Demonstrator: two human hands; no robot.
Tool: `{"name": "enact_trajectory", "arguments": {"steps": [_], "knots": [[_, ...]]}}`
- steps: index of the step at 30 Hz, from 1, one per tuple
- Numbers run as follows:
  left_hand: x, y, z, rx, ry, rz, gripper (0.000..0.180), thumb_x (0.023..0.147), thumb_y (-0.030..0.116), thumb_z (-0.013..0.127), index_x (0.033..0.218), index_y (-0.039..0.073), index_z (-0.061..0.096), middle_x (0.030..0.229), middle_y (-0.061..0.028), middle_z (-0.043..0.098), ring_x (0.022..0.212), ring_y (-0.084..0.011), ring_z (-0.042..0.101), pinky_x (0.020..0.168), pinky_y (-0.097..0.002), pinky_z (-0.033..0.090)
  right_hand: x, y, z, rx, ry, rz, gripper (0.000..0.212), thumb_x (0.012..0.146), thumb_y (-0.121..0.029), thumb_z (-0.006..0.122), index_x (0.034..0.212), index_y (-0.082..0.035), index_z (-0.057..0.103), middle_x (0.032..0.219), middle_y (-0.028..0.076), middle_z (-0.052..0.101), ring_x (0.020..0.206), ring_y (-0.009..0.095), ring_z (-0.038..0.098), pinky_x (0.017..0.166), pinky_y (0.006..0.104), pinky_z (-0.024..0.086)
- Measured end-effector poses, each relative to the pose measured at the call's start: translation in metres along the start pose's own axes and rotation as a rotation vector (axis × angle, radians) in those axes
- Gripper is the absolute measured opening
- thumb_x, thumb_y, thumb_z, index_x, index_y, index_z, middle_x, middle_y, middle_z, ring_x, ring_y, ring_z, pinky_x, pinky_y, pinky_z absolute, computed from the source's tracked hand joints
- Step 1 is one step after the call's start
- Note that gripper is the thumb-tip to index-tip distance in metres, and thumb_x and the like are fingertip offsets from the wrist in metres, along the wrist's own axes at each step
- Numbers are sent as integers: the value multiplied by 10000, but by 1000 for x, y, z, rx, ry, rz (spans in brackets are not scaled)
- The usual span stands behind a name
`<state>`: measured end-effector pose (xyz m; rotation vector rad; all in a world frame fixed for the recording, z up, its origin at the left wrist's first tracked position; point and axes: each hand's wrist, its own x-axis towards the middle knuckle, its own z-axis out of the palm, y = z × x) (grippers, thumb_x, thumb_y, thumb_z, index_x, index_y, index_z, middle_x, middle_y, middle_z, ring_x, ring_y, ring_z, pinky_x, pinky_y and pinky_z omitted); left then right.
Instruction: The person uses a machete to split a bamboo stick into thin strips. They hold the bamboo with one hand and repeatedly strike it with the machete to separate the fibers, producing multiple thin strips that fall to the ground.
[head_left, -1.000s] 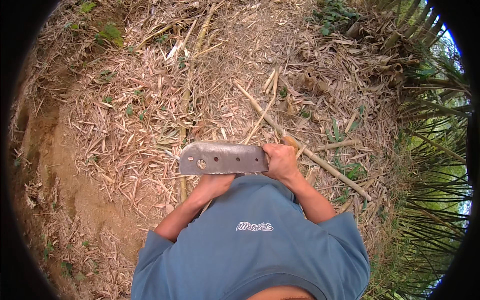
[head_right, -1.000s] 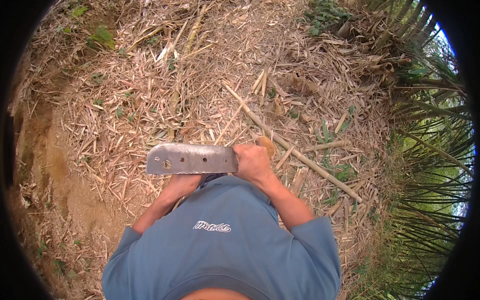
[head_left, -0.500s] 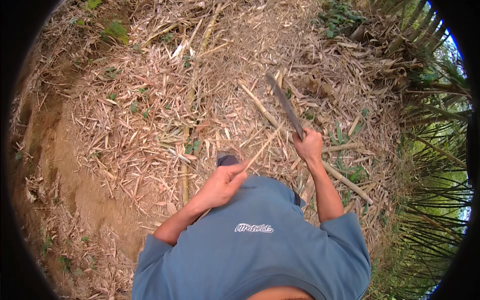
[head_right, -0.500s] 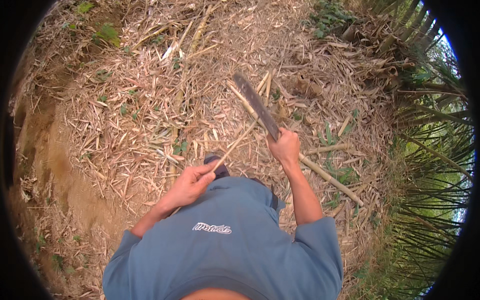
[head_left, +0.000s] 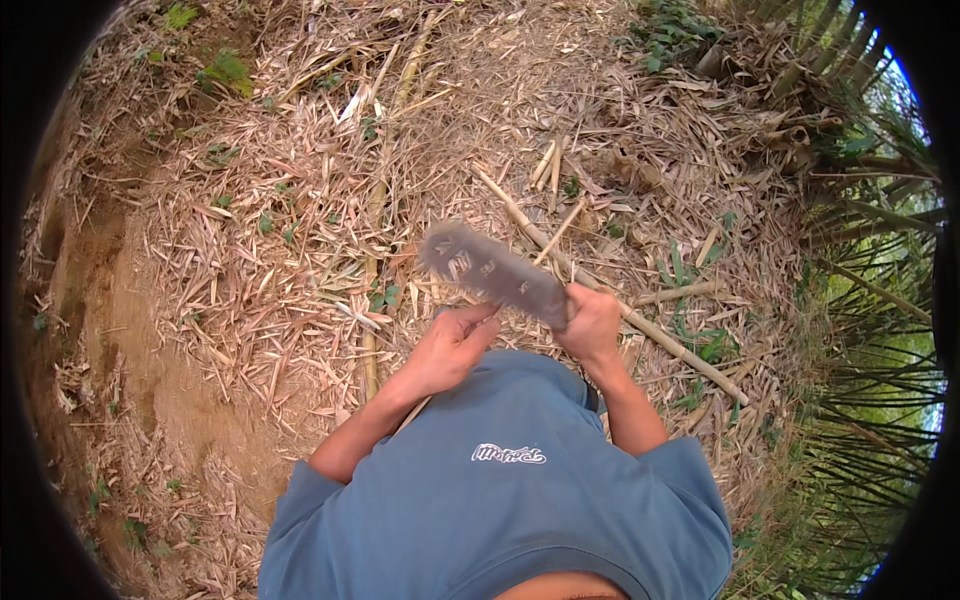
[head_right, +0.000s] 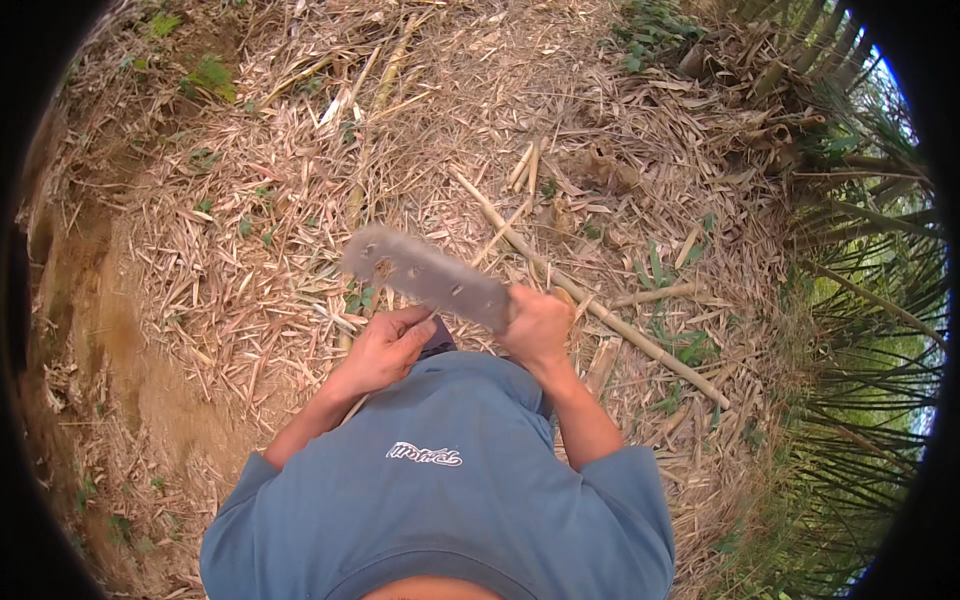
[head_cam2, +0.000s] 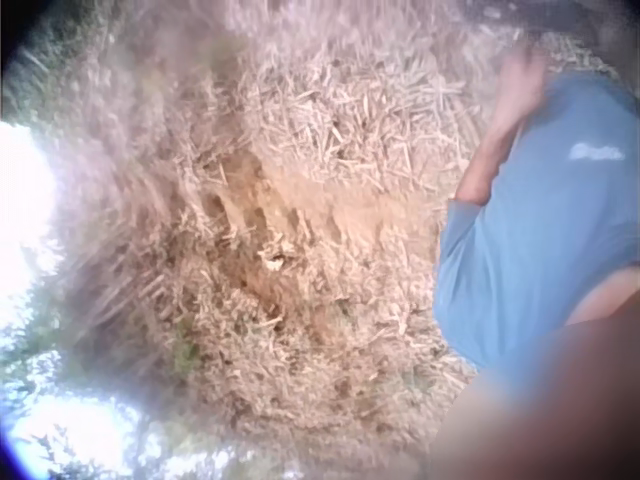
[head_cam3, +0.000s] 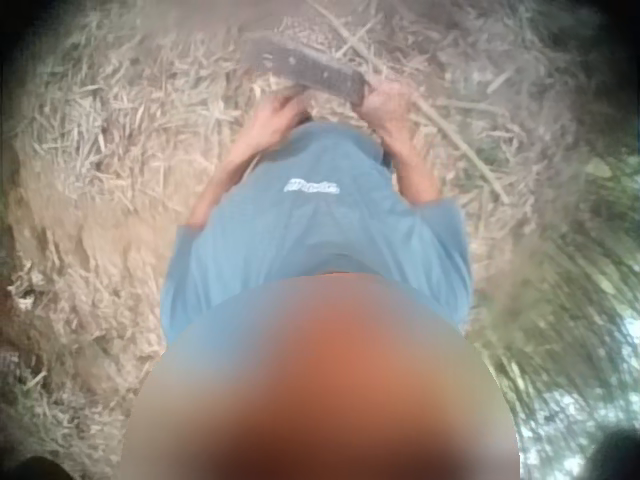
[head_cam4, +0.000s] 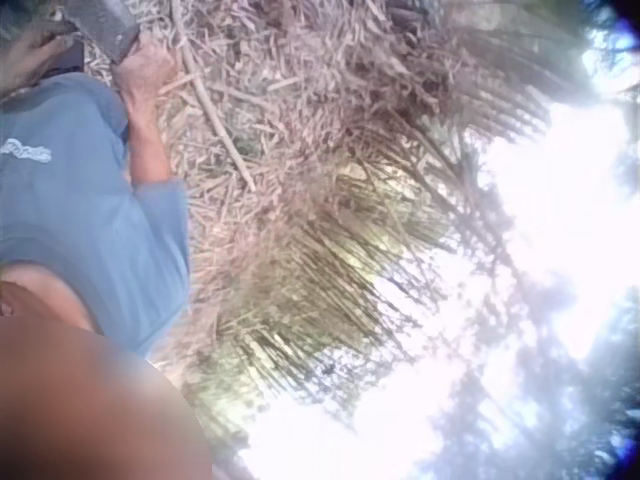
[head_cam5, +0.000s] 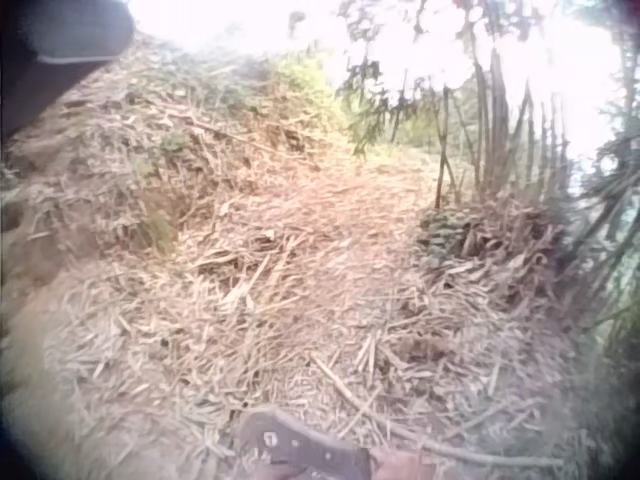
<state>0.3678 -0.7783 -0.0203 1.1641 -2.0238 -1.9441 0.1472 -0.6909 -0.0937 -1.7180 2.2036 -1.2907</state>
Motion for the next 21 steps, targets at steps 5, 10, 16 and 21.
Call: {"name": "enact_trajectory", "arguments": {"steps": [5, 10, 16, 21], "knots": [[-4, 7, 3, -115, -9, 104, 453, 1009, 227, 525, 1383, -29, 541, 606, 54, 430, 548, -44, 378, 493, -252, 329, 7, 18, 2, -73, -79, 49, 259, 692, -227, 770, 672, -46, 587, 619, 165, 620, 575, 355, 640, 569, 425, 498], [0, 4, 2, -76, -3, 43, 394, 1015, 205, 512, 1321, -31, 589, 619, 56, 452, 553, -48, 385, 498, -267, 342, 12, 23, 2, -45, -115, 134, 250, 704, -230, 757, 682, -41, 596, 609, 168, 620, 562, 353, 644, 557, 406, 502], [-2, 2, 4, -111, 34, -13, 401, 1020, 180, 505, 1375, 0, 558, 651, 62, 460, 567, -40, 377, 503, -252, 345, 10, 12, 13, -88, -133, -49, 216, 702, -247, 728, 697, -56, 628, 632, 155, 639, 615, 350, 662, 573, 422, 508], [-12, -1, -2, -191, -38, -25, 450, 1035, 203, 507, 1450, 30, 492, 609, 89, 386, 533, -26, 347, 473, -233, 309, 16, 45, 15, -128, -180, 263, 182, 688, -214, 750, 786, -68, 704, 669, 176, 665, 635, 371, 666, 628, 452, 535]]}}
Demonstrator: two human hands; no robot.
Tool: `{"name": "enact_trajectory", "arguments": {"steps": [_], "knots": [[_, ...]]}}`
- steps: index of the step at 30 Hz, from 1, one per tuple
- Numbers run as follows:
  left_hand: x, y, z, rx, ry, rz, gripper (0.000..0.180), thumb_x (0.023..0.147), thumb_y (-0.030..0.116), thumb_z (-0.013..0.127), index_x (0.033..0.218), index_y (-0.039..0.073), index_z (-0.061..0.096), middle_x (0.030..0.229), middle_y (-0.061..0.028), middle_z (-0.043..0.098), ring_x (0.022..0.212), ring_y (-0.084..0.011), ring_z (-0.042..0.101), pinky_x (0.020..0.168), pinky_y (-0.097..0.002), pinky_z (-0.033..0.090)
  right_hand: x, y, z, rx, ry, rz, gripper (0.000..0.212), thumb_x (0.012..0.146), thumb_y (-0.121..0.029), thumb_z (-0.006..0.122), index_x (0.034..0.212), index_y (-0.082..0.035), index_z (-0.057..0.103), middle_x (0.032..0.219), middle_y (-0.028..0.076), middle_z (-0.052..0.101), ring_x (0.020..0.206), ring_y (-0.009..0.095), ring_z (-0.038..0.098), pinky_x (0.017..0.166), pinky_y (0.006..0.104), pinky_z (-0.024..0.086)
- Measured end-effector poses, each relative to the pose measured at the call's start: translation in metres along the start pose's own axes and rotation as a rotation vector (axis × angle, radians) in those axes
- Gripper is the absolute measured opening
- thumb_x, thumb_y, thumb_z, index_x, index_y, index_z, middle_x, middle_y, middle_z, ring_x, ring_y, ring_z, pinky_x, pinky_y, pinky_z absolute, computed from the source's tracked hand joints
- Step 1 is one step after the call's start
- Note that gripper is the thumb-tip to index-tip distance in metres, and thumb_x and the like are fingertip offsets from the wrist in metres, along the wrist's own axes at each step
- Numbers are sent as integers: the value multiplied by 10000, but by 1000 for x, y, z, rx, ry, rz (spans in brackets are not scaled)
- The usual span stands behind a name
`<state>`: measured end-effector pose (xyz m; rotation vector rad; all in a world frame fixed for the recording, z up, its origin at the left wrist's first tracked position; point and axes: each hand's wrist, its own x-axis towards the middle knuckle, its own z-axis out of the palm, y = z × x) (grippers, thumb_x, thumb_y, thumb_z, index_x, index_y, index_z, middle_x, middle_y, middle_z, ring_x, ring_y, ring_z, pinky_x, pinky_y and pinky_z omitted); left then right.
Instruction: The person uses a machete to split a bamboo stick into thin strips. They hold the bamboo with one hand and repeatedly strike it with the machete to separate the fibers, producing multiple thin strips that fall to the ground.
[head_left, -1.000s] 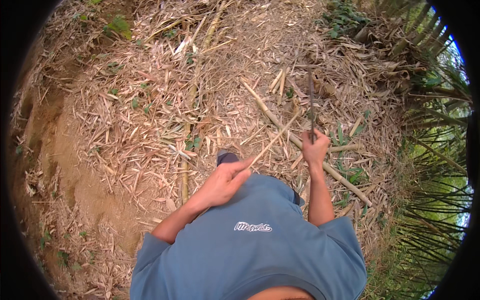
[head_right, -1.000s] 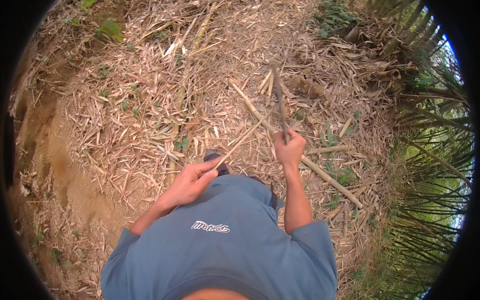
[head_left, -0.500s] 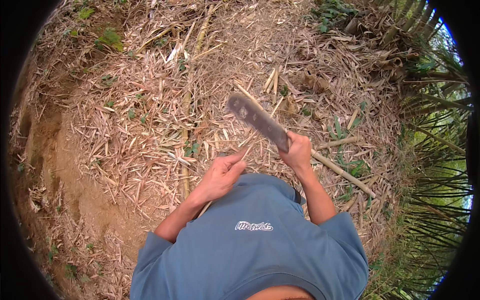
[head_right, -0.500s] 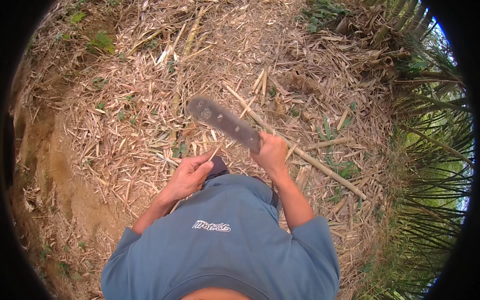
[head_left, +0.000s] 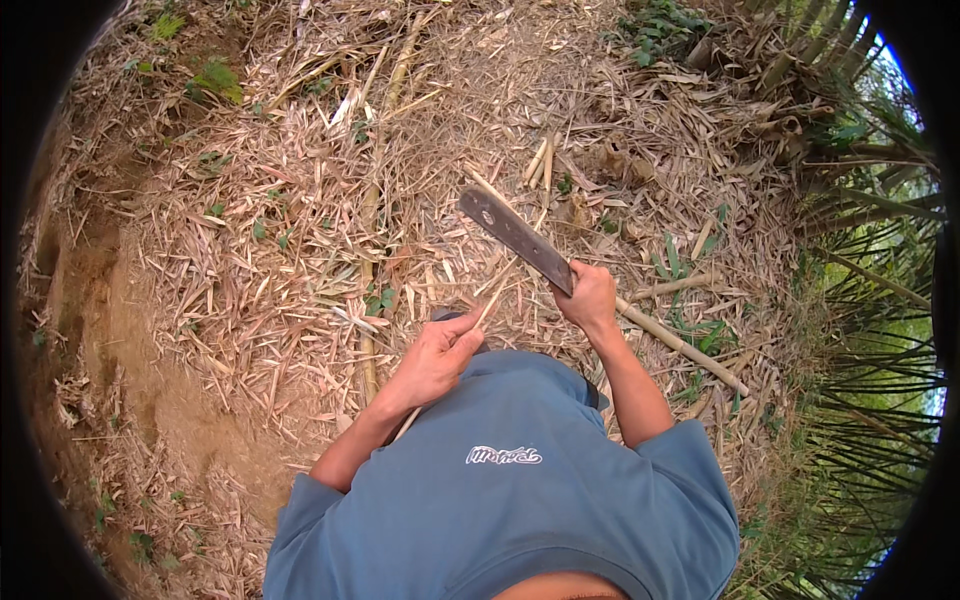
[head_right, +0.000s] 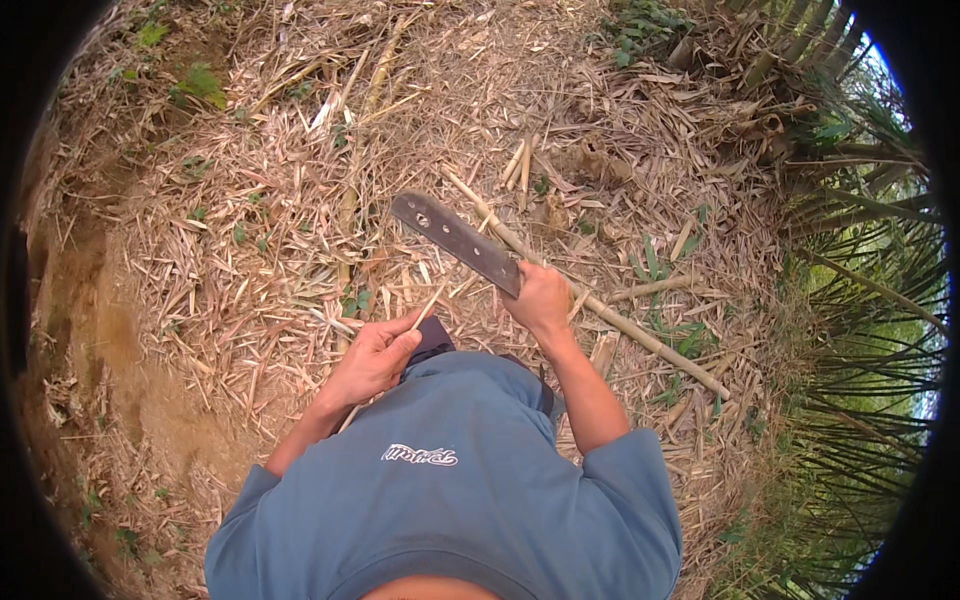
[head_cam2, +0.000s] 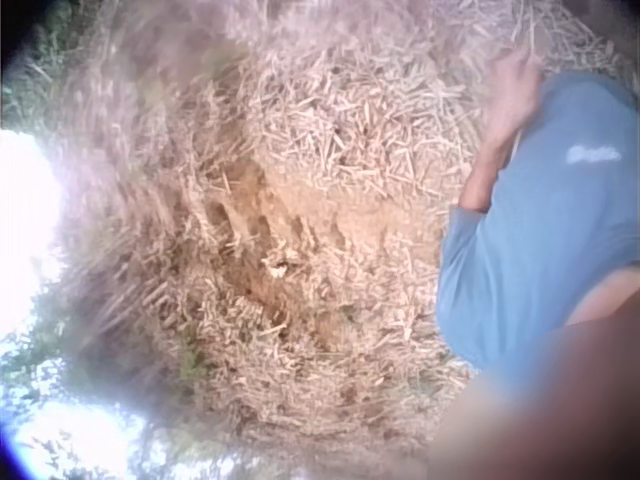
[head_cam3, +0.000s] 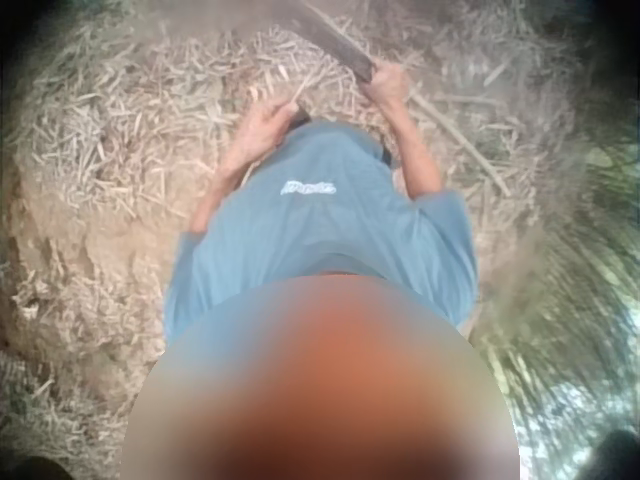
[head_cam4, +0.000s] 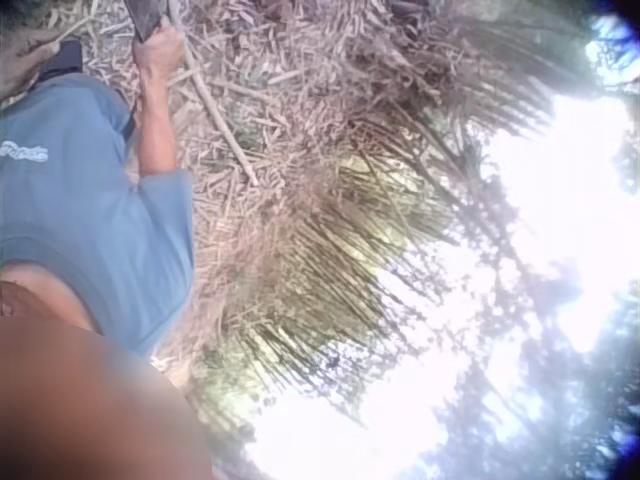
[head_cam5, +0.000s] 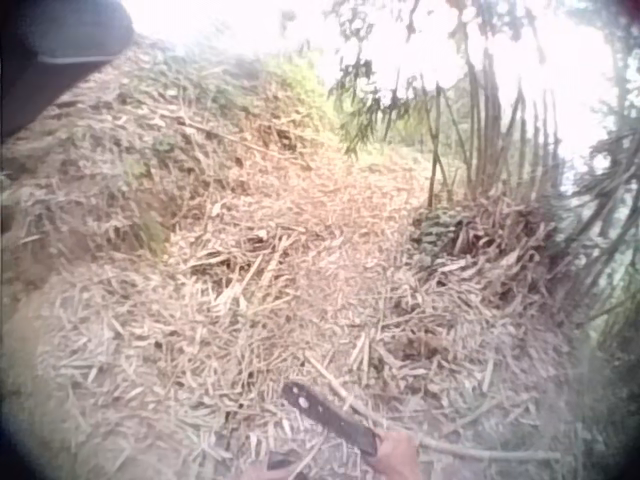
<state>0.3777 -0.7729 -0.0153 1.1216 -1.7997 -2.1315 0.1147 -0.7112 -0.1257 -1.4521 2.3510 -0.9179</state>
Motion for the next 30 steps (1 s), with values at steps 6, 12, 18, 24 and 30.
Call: {"name": "enact_trajectory", "arguments": {"steps": [6, 12, 18, 24, 30], "knots": [[2, -2, -3, -81, 5, 15, 472, 1046, 221, 507, 1470, 20, 459, 583, 93, 351, 494, -22, 322, 448, -226, 289, -15, -27, 3, 8, 3, -222, 177, 690, -199, 754, 784, -61, 697, 686, 183, 672, 644, 374, 671, 641, 453, 536], [-4, -17, -32, -117, 10, 45, 471, 1044, 226, 518, 1469, 31, 463, 588, 92, 347, 501, -20, 321, 448, -222, 290, 30, -2, 22, -112, -25, 146, 301, 763, -303, 735, 962, -77, 750, 780, 226, 693, 766, 415, 684, 741, 470, 538], [-40, -84, -92, -394, 535, 242, 379, 1028, 229, 528, 1352, 38, 574, 557, 69, 398, 434, -36, 365, 405, -246, 305, 44, 101, 47, -188, -98, 253, 334, 825, -268, 698, 904, 55, 717, 718, 220, 679, 651, 318, 665, 636, 439, 494], [-45, -313, -84, -774, 1227, -163, 287, 988, 281, 547, 1003, 7, 632, 581, -7, 465, 412, -112, 430, 404, -302, 368, 38, 109, 23, -407, -396, 384, 364, 781, -231, 666, 746, 129, 631, 566, 199, 590, 517, 256, 498, 563, 460, 413], [-43, -452, 67, -1161, 1225, -654, 390, 1021, 342, 462, 852, 3, 552, 582, -48, 447, 446, -177, 447, 415, -364, 377, 77, 35, 33, -745, -449, 4, 399, 759, -265, 648, 693, 126, 606, 523, 189, 555, 488, 250, 462, 547, 459, 397]]}}
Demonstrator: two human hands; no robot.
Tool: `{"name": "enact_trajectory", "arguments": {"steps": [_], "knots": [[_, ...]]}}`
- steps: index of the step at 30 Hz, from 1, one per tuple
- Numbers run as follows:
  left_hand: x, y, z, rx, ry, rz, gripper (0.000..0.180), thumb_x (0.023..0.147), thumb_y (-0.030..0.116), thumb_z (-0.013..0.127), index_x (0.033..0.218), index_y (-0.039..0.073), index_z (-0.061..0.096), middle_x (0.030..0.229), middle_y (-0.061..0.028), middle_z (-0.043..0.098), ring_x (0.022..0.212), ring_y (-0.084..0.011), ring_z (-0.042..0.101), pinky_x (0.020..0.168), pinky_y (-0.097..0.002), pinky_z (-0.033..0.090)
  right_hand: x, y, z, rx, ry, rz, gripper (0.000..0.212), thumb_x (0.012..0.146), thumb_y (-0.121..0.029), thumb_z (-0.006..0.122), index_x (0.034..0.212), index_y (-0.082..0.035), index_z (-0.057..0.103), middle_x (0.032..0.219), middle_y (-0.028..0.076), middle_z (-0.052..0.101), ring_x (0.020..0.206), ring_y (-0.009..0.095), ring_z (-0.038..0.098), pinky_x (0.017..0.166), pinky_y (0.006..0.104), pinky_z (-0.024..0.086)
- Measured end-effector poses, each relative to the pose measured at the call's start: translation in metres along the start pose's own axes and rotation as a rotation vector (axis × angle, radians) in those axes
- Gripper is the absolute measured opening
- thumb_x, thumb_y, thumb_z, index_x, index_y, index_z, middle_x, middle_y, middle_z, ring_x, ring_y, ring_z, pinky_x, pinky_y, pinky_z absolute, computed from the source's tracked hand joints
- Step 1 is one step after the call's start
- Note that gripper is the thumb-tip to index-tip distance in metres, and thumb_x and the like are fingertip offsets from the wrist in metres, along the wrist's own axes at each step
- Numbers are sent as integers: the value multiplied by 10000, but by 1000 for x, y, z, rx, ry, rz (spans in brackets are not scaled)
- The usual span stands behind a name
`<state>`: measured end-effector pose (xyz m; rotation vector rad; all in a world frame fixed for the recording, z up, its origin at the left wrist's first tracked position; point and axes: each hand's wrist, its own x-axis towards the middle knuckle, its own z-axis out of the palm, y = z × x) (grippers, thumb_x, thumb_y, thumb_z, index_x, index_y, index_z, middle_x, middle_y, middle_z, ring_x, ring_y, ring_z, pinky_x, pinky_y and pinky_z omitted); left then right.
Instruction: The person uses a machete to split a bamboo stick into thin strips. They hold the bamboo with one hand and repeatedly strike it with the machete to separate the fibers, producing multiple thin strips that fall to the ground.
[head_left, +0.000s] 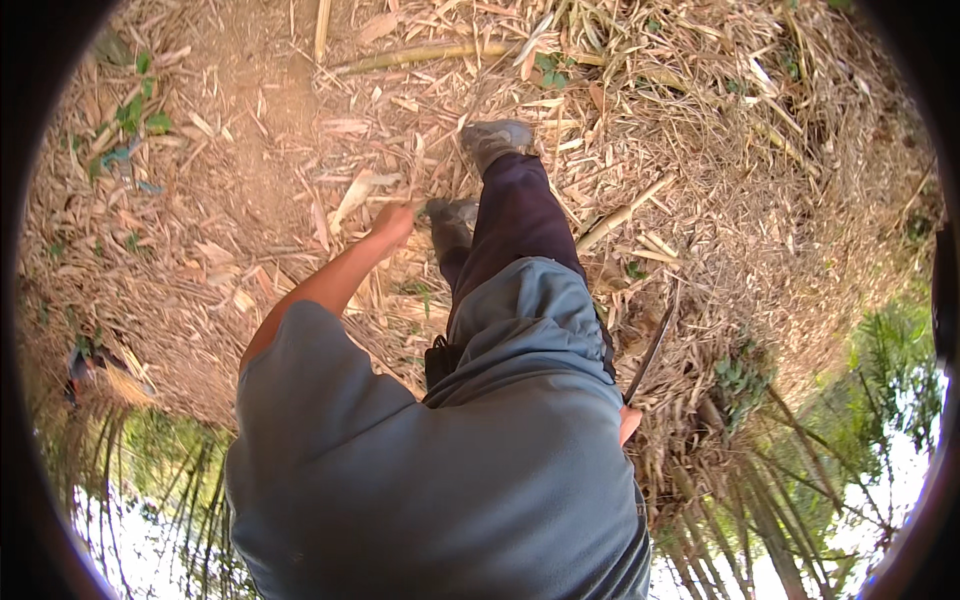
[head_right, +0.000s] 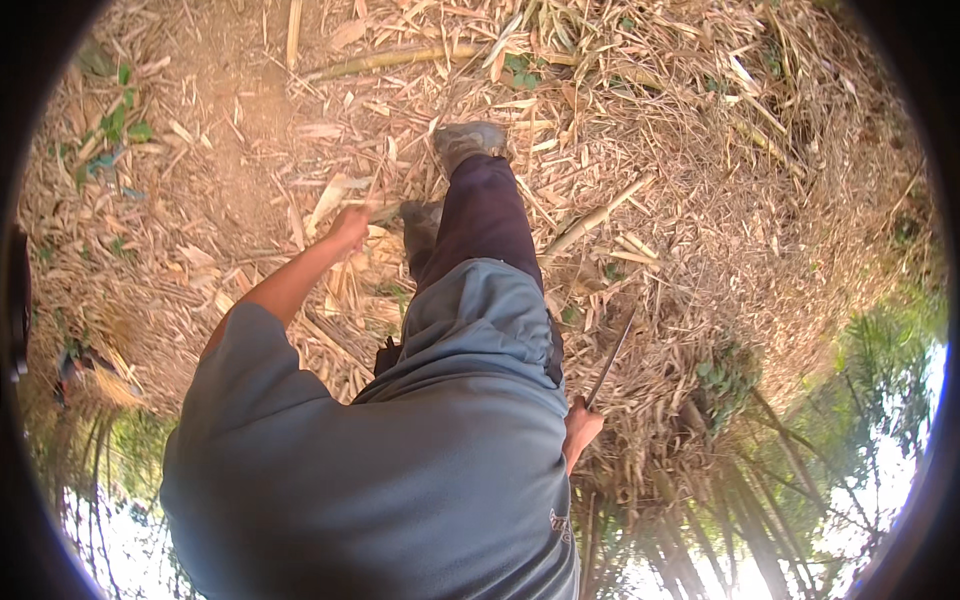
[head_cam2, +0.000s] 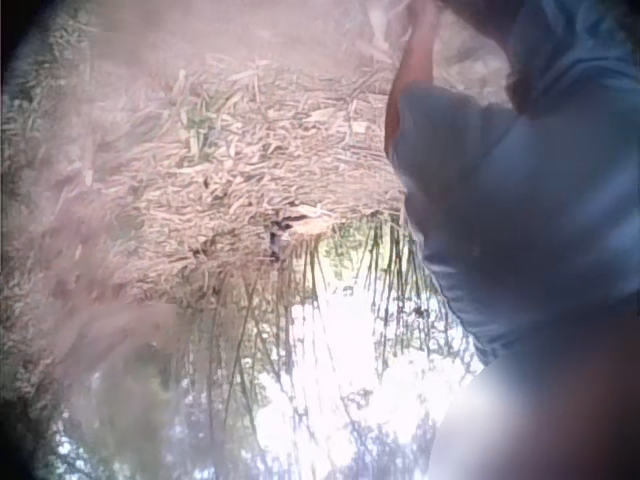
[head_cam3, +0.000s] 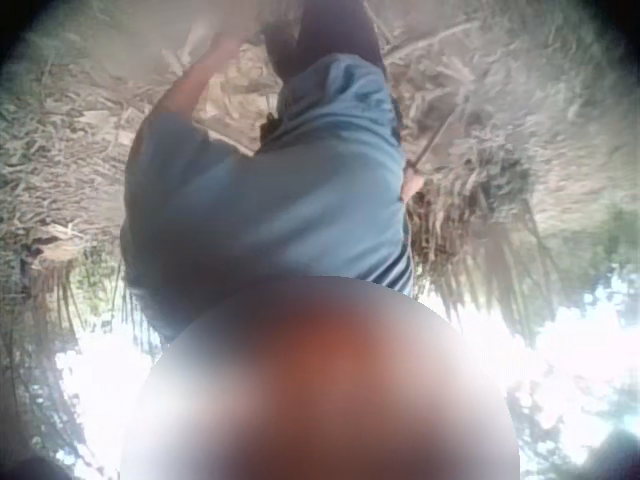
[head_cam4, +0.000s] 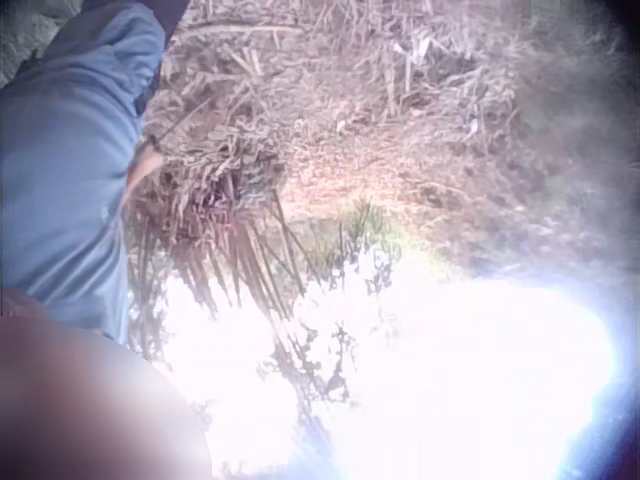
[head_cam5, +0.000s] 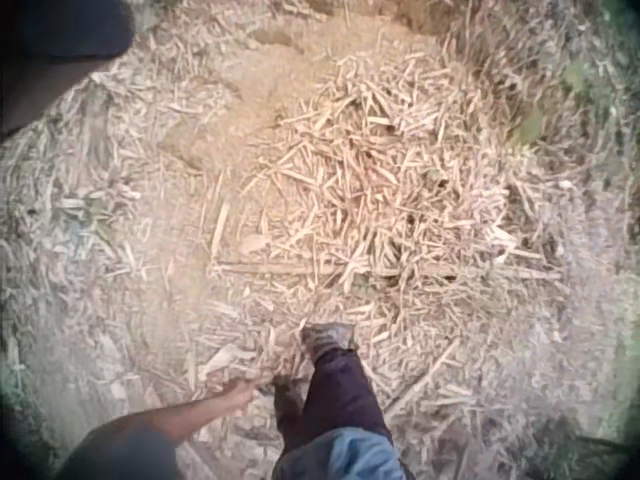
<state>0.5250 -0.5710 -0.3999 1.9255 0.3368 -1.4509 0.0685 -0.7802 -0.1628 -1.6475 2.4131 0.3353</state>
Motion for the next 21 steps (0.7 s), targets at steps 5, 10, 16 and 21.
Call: {"name": "enact_trajectory", "arguments": {"steps": [5, 10, 16, 21], "knots": [[28, -69, 22, -111, -16, -265, 461, 1037, 391, 424, 780, 18, 508, 594, -60, 438, 451, -187, 401, 421, -393, 362, 34, -40, -18, 43, 18, -171, 409, 752, -281, 643, 683, 121, 605, 519, 186, 551, 486, 245, 459, 547, 456, 397], [40, -42, 41, -67, 127, -77, 485, 1014, 398, 418, 883, -34, 597, 701, -155, 585, 541, -292, 571, 478, -444, 438, 53, -77, -34, 75, 33, -178, 380, 751, -279, 636, 669, 92, 629, 512, 174, 549, 482, 249, 469, 547, 450, 391], [61, 30, 29, -13, 270, 206, 475, 999, 385, 403, 937, -27, 630, 754, -189, 656, 582, -354, 620, 521, -454, 493, 66, -85, -42, 153, 29, -268, 356, 771, -261, 619, 675, 82, 626, 486, 134, 494, 476, 198, 420, 528, 443, 340], [8, 131, 38, -176, 75, 323, 342, 998, 299, 440, 907, 30, 629, 632, -64, 574, 456, -178, 526, 417, -343, 415, 46, -97, -46, 179, 55, -274, 327, 779, -236, 629, 689, 78, 614, 505, 143, 472, 491, 188, 386, 513, 418, 325]]}}
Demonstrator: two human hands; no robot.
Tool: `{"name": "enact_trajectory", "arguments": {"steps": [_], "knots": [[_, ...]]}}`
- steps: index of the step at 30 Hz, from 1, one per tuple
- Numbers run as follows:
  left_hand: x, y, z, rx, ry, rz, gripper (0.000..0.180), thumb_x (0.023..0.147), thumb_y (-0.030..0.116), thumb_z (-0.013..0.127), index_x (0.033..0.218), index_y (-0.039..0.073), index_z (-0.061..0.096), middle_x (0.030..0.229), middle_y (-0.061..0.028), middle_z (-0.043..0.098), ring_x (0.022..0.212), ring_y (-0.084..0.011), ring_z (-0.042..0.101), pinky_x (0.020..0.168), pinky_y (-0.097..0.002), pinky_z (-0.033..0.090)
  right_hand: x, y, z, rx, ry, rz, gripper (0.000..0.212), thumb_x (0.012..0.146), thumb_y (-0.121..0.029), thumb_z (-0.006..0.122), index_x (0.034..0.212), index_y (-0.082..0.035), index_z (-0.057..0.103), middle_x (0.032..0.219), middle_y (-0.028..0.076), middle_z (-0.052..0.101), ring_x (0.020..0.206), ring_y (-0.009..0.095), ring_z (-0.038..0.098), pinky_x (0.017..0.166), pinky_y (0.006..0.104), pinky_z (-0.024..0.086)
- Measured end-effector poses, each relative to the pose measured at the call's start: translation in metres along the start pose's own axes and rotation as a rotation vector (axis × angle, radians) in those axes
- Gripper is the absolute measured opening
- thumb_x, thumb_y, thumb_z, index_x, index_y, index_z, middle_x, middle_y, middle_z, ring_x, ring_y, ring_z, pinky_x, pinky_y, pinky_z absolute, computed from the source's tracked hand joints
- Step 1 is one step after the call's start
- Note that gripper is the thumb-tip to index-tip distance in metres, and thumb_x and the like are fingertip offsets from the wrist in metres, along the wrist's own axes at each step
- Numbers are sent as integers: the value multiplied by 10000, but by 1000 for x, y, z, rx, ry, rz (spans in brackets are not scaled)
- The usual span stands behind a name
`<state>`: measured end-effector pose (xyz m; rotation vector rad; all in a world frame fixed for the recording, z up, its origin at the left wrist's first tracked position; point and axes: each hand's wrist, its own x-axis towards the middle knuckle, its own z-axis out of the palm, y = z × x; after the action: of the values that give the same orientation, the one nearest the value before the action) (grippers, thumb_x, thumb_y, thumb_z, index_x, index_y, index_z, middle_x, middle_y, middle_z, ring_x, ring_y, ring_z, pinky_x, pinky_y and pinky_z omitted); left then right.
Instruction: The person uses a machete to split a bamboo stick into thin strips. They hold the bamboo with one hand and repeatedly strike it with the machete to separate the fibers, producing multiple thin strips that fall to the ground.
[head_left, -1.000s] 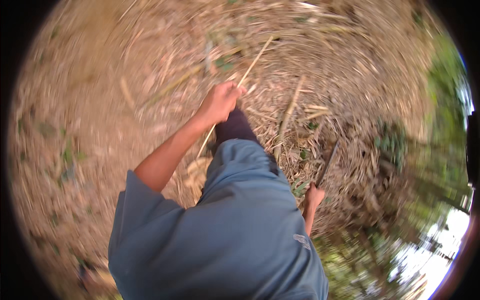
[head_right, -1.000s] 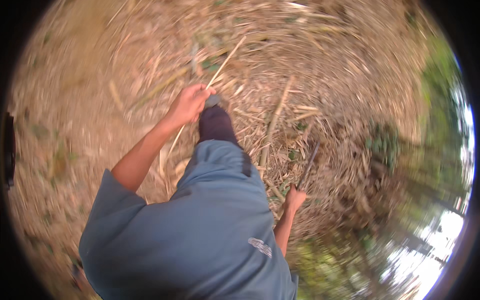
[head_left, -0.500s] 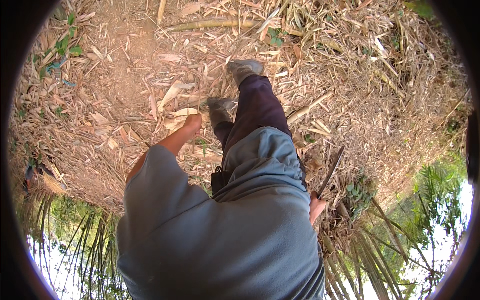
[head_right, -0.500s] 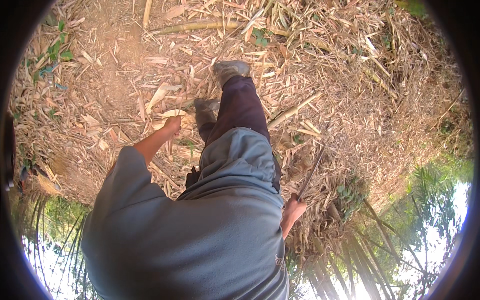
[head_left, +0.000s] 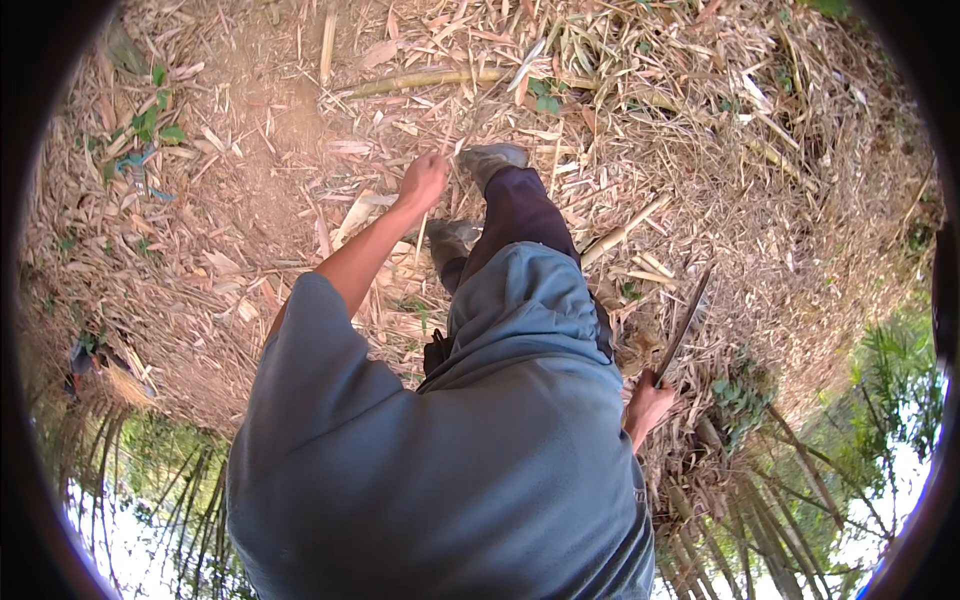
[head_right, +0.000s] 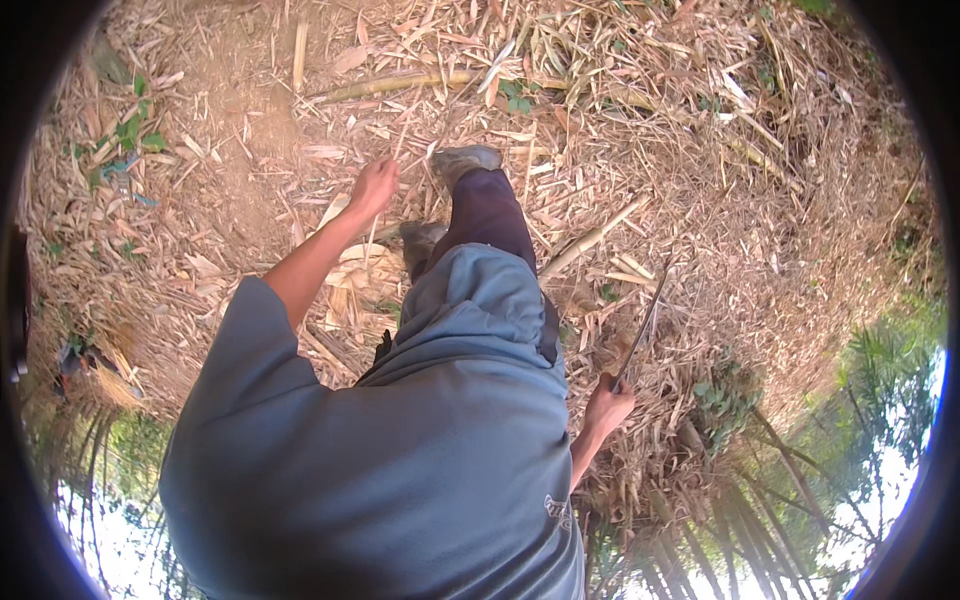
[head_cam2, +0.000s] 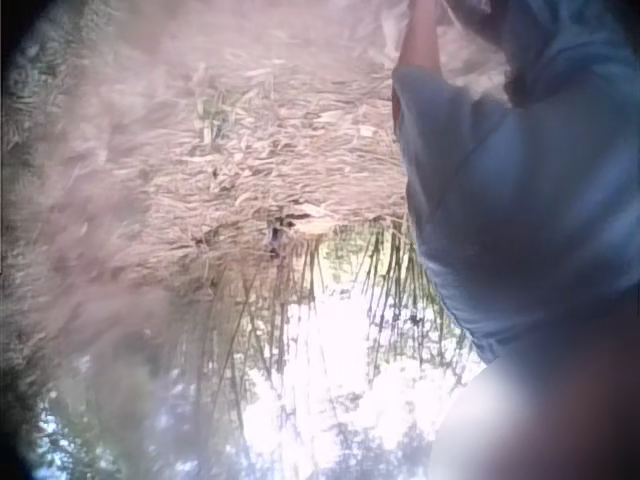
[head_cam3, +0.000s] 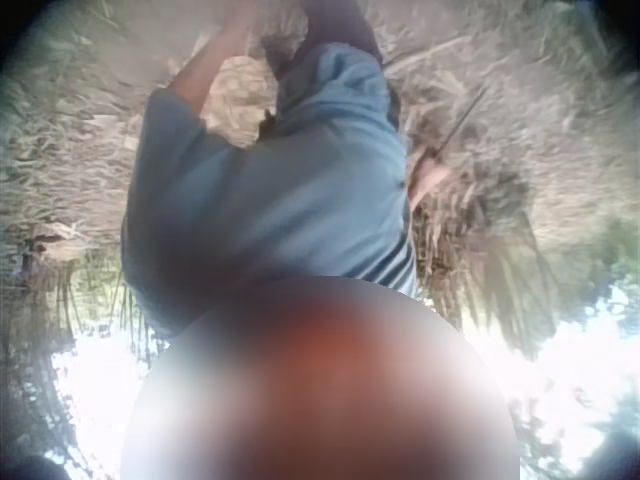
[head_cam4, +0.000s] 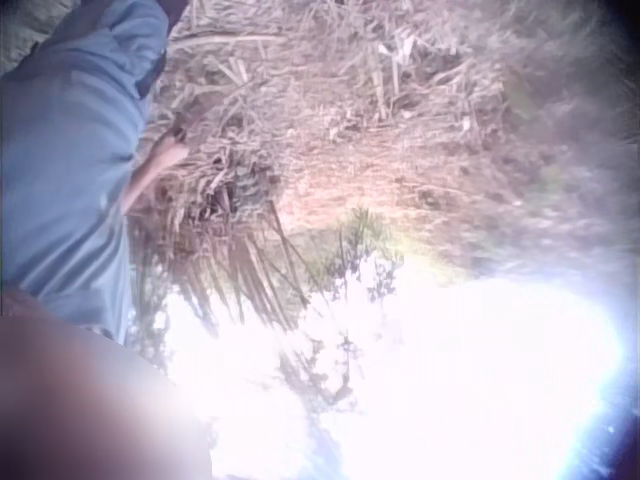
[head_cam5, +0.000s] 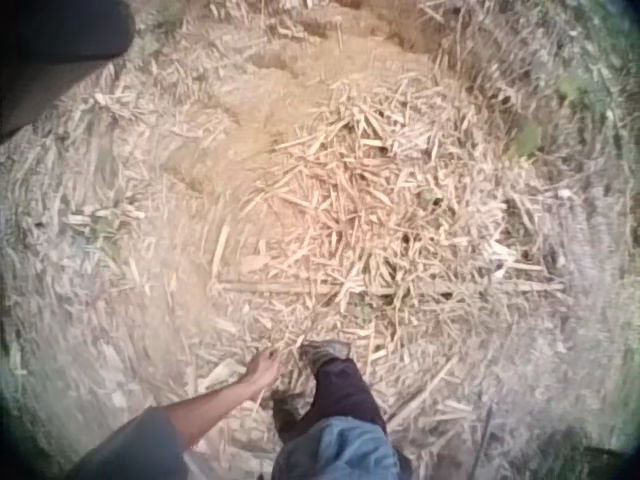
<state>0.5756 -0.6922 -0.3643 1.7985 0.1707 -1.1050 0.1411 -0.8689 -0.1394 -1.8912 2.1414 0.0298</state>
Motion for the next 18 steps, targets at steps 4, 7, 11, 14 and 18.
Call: {"name": "enact_trajectory", "arguments": {"steps": [4, 7, 11, 14, 18], "knots": [[-39, 82, 45, 171, -301, 188, 335, 1036, 260, 415, 921, 35, 635, 604, -4, 514, 456, -98, 450, 405, -295, 375, -12, -23, -11, 36, 62, -75, 257, 780, -185, 691, 758, 69, 653, 563, 197, 535, 499, 281, 496, 547, 440, 397], [-88, 124, 76, 132, -508, 406, 359, 1063, 255, 367, 982, 26, 632, 598, 21, 476, 458, -62, 429, 407, -250, 376, 15, -66, -30, 75, 101, -244, 239, 749, -176, 719, 850, 38, 688, 661, 239, 615, 589, 374, 616, 609, 453, 480], [-149, 178, 118, 190, -854, 399, 304, 1057, 223, 366, 999, 26, 591, 601, 11, 438, 445, -81, 449, 411, -239, 391, 11, -103, -42, 6, 182, -387, 172, 655, -118, 724, 790, -31, 663, 699, 187, 657, 658, 375, 663, 630, 452, 522], [-170, 192, 126, 399, -875, 743, 247, 1037, 178, 400, 930, 22, 558, 607, -8, 440, 448, -112, 455, 421, -263, 388, 10, -143, -53, 115, 268, -587, 197, 576, -93, 722, 688, -63, 562, 702, 141, 642, 639, 351, 653, 593, 420, 518], [-191, 205, 127, 661, -790, 1584, 209, 1027, 140, 444, 944, 4, 579, 600, -10, 444, 479, -107, 441, 453, -268, 370, 4, -156, -51, 245, 269, -651, 196, 595, -115, 729, 682, -63, 562, 683, 142, 637, 625, 340, 654, 591, 427, 526]]}}
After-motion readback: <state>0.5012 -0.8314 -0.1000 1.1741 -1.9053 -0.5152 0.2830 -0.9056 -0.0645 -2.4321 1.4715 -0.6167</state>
